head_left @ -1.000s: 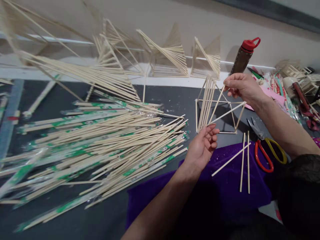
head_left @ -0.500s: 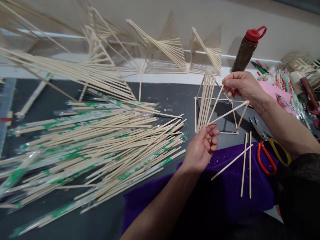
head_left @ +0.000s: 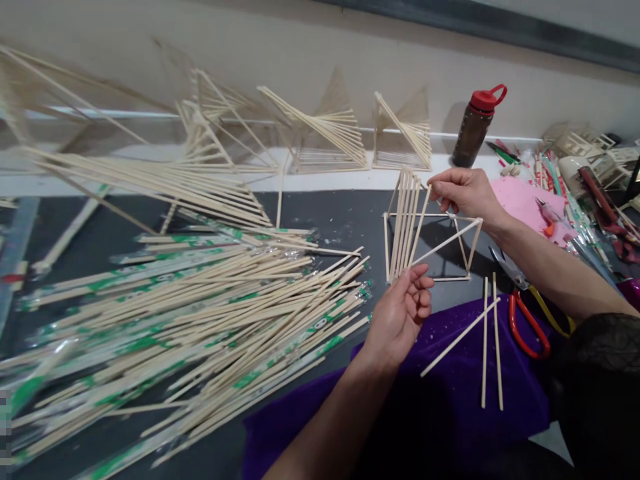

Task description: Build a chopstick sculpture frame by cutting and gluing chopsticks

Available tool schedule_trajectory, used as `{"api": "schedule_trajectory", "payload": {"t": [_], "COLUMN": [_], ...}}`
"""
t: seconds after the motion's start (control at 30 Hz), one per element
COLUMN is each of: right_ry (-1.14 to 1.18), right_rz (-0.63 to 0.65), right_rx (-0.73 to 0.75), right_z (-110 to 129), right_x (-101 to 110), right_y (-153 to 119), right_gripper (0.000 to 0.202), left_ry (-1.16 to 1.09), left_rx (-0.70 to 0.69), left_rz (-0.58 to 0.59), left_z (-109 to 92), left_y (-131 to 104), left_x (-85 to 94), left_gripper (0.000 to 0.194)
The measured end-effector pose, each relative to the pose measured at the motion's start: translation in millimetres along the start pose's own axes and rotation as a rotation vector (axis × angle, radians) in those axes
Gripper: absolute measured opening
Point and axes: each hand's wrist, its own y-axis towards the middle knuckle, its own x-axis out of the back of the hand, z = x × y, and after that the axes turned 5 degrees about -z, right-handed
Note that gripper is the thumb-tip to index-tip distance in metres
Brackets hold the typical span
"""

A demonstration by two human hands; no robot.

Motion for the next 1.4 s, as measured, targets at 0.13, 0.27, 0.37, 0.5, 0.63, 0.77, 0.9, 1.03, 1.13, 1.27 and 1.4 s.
{"api": "schedule_trajectory", "payload": {"t": [0.13, 0.27, 0.37, 0.5, 0.63, 0.77, 0.9, 1.03, 1.13, 1.27, 1.4], "right_ry": [-0.034, -0.067, -0.088, -0.097, -0.102, -0.122, -0.143, -0.156, -0.168, -0.182, -0.222], "right_rz": [0.005, 0.038, 0.067, 0.091, 0.102, 0.100, 0.115, 0.126, 0.128, 0.120, 0.124], "right_rx": [0.049, 0.077, 0.096, 0.127, 0.123, 0.130, 0.149, 0.151, 0.155, 0.171, 0.203], "right_z": [0, -1, -4, -8, -8, -6, -5, -4, -3, -2, 0], "right_x": [-1, 0, 0, -1, -1, 0, 1, 1, 0, -1, 0], "right_y": [0, 3, 5, 9, 10, 9, 9, 10, 10, 9, 9], "right_gripper": [0.016, 0.021, 0.024, 0.025, 0.026, 0.025, 0.027, 0.027, 0.026, 0.024, 0.024], "left_ry": [0.008, 0.009, 0.017, 0.033, 0.046, 0.050, 0.058, 0.063, 0.069, 0.074, 0.062], "left_rx": [0.000, -0.006, -0.006, 0.002, 0.006, 0.005, 0.002, -0.003, -0.002, 0.002, -0.003], "left_rz": [0.002, 0.008, -0.002, -0.006, -0.010, -0.006, -0.003, -0.001, -0.008, -0.006, 0.013], "left_z": [1, 2, 1, 0, 0, 1, 1, 1, 1, 0, 1], "left_y": [1, 3, 2, 1, 0, 1, 1, 1, 0, -1, 1], "left_x": [0.4, 0.6, -0.1, -1.0, -0.7, -0.1, -0.3, -0.6, -0.8, -0.8, 0.3], "left_gripper": [0.028, 0.028, 0.028, 0.028, 0.030, 0.029, 0.027, 0.026, 0.028, 0.028, 0.028]}}
